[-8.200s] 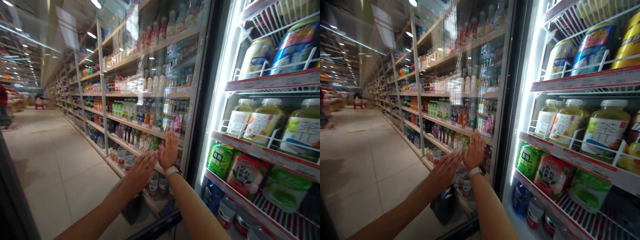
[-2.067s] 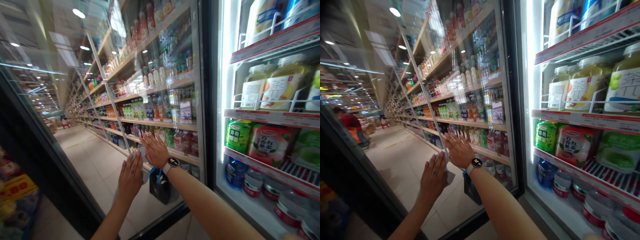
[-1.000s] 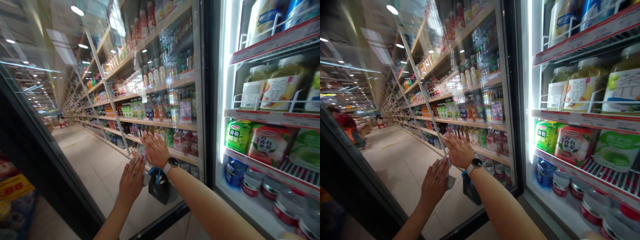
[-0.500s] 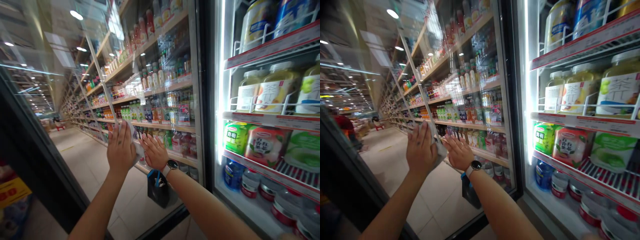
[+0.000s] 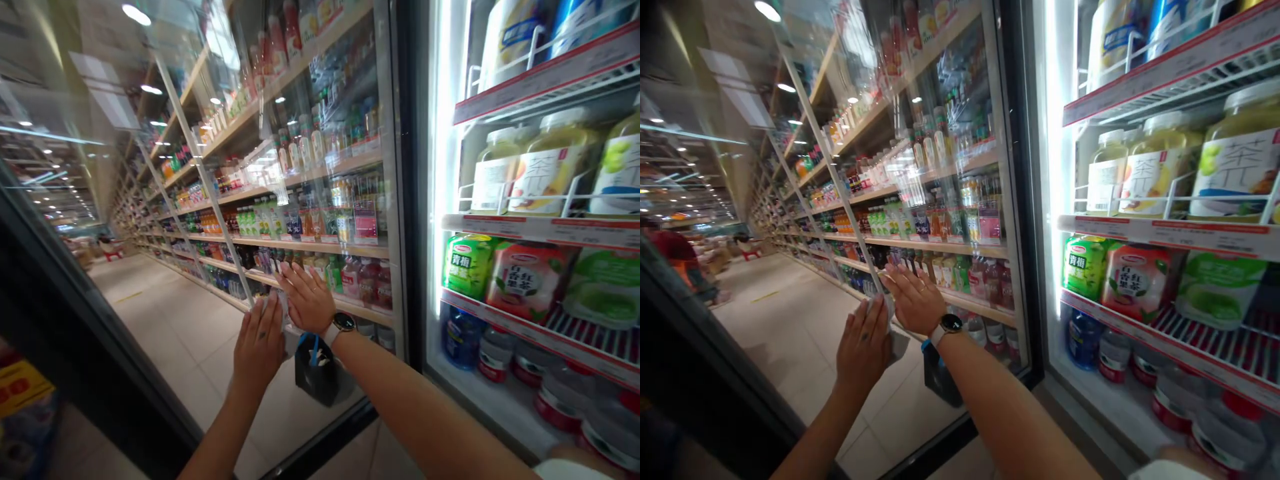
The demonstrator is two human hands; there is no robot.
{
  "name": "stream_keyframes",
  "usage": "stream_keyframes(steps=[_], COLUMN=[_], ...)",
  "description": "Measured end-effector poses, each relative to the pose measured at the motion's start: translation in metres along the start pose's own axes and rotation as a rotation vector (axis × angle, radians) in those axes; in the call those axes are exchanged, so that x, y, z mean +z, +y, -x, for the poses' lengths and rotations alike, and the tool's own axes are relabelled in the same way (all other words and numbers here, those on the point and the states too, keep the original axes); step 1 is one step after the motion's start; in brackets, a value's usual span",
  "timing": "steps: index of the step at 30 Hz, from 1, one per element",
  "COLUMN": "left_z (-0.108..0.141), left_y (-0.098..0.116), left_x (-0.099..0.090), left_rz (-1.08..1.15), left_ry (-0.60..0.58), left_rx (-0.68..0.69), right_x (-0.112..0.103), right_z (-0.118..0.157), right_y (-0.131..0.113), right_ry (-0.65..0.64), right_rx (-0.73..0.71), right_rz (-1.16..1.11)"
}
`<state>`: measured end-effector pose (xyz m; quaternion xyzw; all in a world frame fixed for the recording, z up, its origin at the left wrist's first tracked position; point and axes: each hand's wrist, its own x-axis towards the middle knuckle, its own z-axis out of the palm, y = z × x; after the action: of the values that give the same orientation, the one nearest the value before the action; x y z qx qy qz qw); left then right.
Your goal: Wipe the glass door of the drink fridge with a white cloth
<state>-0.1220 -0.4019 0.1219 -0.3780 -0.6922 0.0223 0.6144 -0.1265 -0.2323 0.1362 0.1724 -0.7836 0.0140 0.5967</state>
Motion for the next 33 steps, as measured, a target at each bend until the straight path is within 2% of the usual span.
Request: stream_keyframes(steps=[7, 11, 13, 16, 20, 23, 26, 33], left_z=[0.054, 0.066, 0.057, 0.025, -0.030, -0.054, -0.054, -0.023], left_y=[0.012, 0.010, 0.004, -0.012, -0.035, -0.039, -0.033, -0.014], left_x=[0.000, 0.000, -0.003, -0.009, -0.015, -0.014, -0.008, -0.005], left_rz=[0.120, 0.120, 0.104, 0.047, -0.017, -0.006, -0.011, -0.040], left_ry=[-0.063, -0.085, -0.084, -0.069, 0.023, 0.087, 0.107, 0.045], left_rx=[0.016, 0.017, 0.047, 0.087, -0.013, -0.084, -0.087, 0.000], right_x=[0.000, 0.000, 0.001, 0.002, 0.003, 0.002, 0.001, 0.000], right_z=[-0.001, -0.002, -0.002, -0.002, -0.002, -0.001, -0.001, -0.002], right_y=[0.000, 0.000, 0.000, 0.000, 0.000, 0.000, 0.001, 0.001], right_ry=[0.005, 0.028, 0.038, 0.027, 0.037, 0.055, 0.088, 0.101], right_rx=[-0.003, -0.012, -0.013, -0.008, 0.001, 0.001, -0.014, -0.019], right_rz=[0.010, 0.000, 0.000, -0.005, -0.019, -0.021, -0.021, -0.047])
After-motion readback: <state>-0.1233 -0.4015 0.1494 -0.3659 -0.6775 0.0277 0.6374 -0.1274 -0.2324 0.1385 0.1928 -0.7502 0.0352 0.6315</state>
